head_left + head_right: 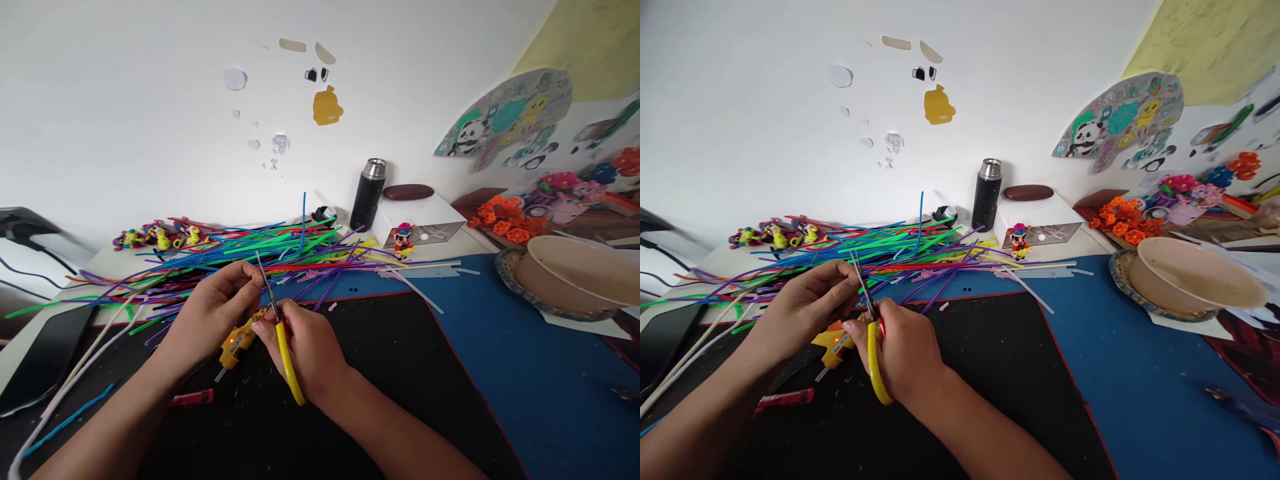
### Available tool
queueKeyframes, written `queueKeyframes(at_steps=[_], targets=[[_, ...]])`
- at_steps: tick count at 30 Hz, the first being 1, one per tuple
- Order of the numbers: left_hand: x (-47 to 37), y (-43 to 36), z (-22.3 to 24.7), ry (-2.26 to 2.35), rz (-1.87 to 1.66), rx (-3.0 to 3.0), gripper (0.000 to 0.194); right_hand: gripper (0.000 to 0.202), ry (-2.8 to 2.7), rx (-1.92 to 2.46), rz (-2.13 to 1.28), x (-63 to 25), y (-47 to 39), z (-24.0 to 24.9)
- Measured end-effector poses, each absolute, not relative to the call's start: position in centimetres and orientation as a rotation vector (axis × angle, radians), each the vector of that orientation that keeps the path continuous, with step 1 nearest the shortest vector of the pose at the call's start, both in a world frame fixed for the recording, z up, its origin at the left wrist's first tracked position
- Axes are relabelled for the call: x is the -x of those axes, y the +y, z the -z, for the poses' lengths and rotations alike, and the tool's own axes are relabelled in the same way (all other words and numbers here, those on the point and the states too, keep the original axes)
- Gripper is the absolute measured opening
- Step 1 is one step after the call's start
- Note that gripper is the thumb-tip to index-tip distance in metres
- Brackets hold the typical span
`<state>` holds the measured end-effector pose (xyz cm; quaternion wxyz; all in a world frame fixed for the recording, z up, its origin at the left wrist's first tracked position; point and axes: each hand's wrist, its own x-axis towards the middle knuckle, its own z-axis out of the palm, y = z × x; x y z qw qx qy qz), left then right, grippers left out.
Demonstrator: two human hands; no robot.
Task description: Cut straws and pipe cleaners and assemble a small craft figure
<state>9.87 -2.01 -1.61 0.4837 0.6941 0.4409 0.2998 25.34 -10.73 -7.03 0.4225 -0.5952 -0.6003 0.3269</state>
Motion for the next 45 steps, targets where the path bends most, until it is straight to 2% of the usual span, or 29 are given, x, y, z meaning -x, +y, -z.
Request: queueKeyframes(at_steps=[12,45], targets=[[-9.9,-1.86,1.34,1.094,-0.749,-1.79,0.035,0.019,-1.583,1.57,-0.788,-25.21,-10.64,6.72],[-10.09,-1.09,1.66,1.274,-0.65,-1.867,0.044,0.023,-1.694,1.711,-0.779,-25.25,-10.54,6.53]])
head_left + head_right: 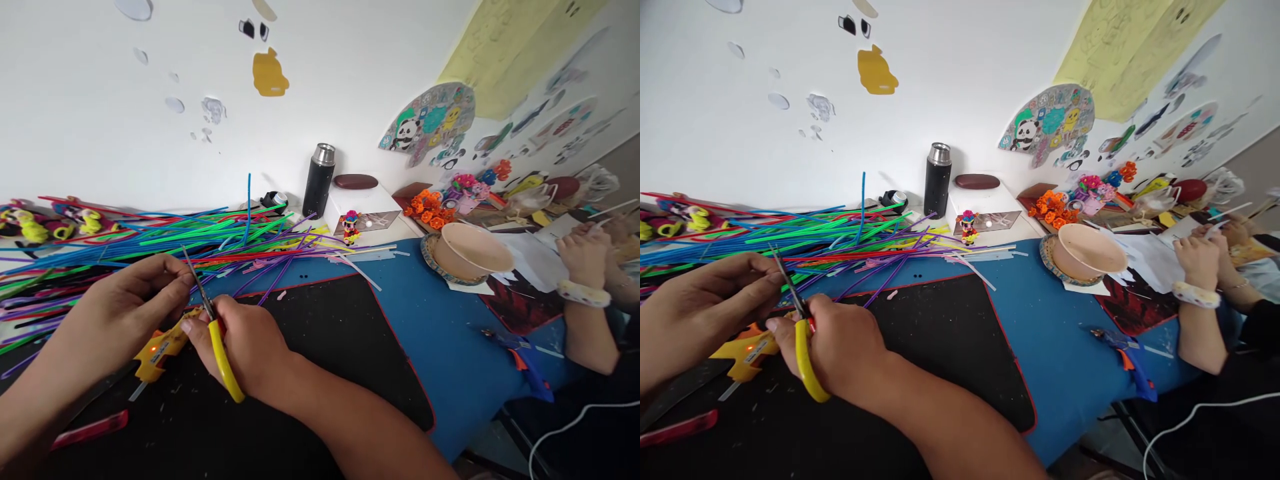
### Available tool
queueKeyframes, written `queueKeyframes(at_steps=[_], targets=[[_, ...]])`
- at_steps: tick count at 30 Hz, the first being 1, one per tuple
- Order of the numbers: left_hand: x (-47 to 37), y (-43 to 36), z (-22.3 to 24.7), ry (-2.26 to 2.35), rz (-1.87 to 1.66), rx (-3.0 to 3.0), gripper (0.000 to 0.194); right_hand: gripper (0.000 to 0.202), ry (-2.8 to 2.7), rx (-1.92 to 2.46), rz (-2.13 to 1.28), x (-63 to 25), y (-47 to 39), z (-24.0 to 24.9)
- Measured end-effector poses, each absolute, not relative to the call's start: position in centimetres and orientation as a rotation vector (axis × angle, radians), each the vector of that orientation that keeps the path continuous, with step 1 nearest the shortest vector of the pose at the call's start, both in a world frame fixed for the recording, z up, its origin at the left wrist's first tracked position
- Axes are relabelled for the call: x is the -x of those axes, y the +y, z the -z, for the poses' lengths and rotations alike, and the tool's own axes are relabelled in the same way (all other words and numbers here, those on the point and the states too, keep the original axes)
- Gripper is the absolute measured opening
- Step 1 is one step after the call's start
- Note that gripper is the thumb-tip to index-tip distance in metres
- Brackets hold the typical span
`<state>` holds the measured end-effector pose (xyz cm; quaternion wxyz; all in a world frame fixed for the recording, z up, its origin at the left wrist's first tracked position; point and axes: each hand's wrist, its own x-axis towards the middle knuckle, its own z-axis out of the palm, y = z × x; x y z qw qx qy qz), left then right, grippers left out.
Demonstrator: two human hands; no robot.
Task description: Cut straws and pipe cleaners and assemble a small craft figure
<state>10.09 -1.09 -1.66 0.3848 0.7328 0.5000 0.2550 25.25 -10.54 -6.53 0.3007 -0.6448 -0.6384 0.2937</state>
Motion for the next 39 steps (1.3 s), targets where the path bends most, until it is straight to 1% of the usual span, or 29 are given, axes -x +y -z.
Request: queueKeyframes(at_steps=[5,15,21,28,33,39], targets=[[-9.8,-1.0,1.9,1.251,-0.648,-1.871,0.042,0.023,-1.699,1.721,-0.777,-25.3,-10.5,6.6],[-9.9,-0.7,2.0,1.234,-0.651,-1.891,0.045,0.021,-1.71,1.742,-0.794,-25.3,-10.4,6.1],[-9.8,-0.9,2.0,1.247,-0.644,-1.893,0.045,0.024,-1.704,1.726,-0.77,-25.2,-10.4,6.8],[-10.3,-1.5,1.9,1.144,-0.681,-1.845,0.041,0.017,-1.659,1.689,-0.756,-24.9,-10.5,7.4],[-10.3,-1.7,1.7,1.125,-0.705,-1.853,0.039,0.021,-1.707,1.772,-0.731,-25.0,-10.4,7.0],[-10.6,-1.8,1.5,1.084,-0.71,-1.848,0.038,0.025,-1.733,1.764,-0.73,-25.0,-10.4,6.8]])
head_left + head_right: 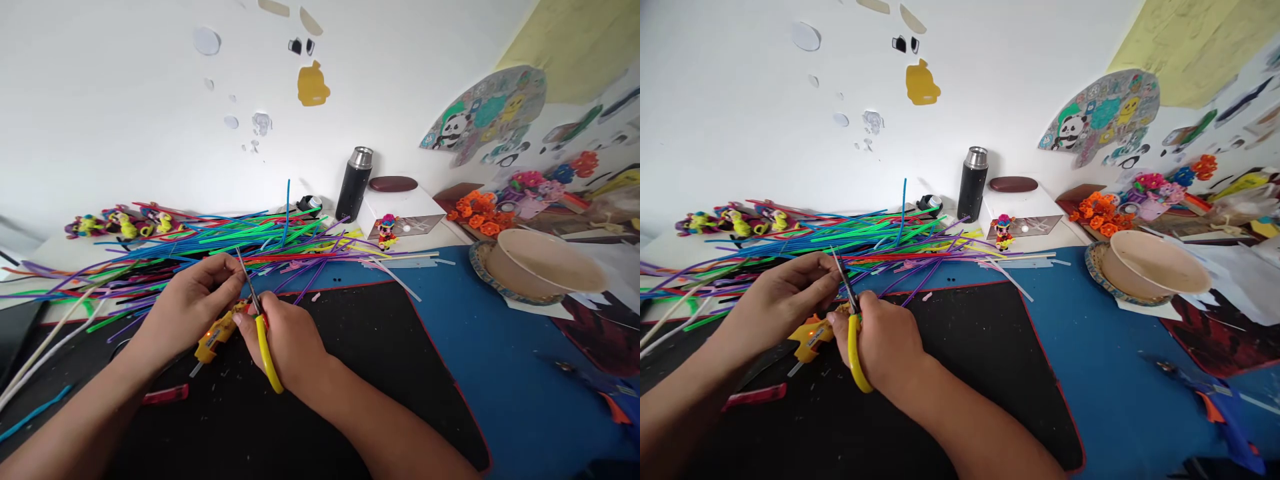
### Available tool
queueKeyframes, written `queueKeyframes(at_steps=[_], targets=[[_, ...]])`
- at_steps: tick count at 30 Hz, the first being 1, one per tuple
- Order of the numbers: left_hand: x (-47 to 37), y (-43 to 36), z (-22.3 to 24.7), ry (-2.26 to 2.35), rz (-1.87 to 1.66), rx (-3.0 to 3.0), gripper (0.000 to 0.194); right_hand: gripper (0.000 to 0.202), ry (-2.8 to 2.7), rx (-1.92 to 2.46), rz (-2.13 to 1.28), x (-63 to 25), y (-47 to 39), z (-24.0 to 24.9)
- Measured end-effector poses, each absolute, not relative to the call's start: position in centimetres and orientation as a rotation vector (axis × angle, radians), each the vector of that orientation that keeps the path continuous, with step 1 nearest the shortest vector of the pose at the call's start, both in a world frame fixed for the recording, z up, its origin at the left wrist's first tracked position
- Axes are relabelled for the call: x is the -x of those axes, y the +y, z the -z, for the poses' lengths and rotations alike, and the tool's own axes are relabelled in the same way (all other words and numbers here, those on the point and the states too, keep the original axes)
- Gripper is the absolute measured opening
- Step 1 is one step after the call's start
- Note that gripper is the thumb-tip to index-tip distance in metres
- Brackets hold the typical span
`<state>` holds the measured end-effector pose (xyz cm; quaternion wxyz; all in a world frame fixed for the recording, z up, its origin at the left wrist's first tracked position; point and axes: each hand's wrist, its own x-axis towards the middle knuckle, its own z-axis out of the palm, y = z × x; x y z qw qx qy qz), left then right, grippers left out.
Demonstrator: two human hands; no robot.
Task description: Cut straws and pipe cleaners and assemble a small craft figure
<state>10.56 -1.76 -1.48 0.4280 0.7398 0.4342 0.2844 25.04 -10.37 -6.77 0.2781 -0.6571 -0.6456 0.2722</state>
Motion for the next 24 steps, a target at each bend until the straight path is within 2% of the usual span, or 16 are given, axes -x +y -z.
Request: queueKeyframes(at_steps=[24], targets=[[-10.54,-1.34,1.7,1.084,-0.66,-1.719,0.041,0.035,-1.71,1.785,-0.821,-25.28,-10.32,5.99]])
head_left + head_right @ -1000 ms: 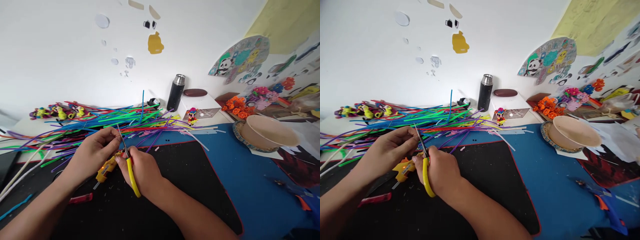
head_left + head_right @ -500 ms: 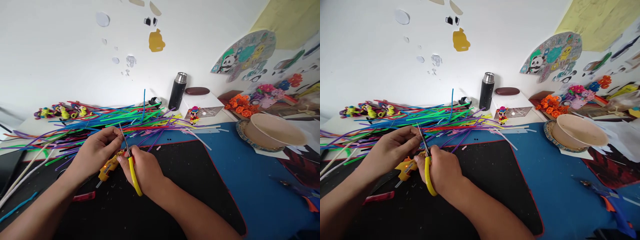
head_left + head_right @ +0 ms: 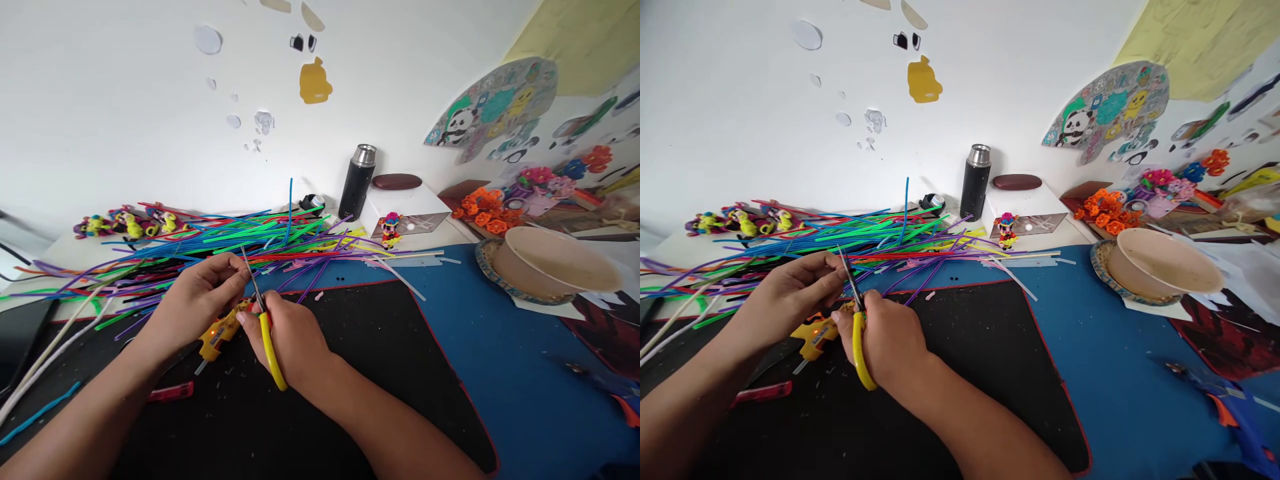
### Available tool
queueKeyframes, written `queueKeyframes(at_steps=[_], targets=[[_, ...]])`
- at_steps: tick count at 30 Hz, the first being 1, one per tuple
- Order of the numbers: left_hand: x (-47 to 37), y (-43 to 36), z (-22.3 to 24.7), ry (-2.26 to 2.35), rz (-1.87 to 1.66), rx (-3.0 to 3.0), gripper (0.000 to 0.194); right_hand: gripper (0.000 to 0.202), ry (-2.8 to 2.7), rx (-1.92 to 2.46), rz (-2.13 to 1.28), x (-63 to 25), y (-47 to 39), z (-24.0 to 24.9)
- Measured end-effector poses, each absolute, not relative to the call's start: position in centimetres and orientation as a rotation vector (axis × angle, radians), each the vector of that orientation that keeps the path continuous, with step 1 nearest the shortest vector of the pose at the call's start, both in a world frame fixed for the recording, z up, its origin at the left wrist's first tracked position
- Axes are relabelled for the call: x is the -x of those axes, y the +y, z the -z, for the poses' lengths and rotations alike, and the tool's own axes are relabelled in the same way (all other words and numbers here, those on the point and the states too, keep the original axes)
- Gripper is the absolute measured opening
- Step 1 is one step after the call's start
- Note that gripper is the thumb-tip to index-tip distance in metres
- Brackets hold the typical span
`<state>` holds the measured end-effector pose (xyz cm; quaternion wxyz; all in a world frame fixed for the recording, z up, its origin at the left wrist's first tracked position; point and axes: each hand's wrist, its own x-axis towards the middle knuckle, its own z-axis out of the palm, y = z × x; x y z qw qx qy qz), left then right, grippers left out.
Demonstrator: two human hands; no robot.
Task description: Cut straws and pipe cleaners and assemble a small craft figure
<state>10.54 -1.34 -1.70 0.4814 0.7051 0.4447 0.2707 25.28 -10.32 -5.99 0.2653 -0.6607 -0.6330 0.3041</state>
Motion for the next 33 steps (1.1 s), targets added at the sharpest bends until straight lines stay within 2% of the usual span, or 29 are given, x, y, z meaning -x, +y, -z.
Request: queueKeyframes(at_steps=[7,17,33], targets=[[-10.49,-0.98,2.33,1.094,-0.67,-1.748,0.042,0.035,-1.722,1.794,-0.821,-25.26,-10.25,6.14],[-10.42,-1.03,2.56,1.095,-0.658,-1.753,0.041,0.02,-1.732,1.801,-0.846,-25.22,-10.29,6.08],[-10.58,-0.95,2.52,1.108,-0.639,-1.744,0.042,0.02,-1.725,1.795,-0.859,-25.17,-10.24,6.3]])
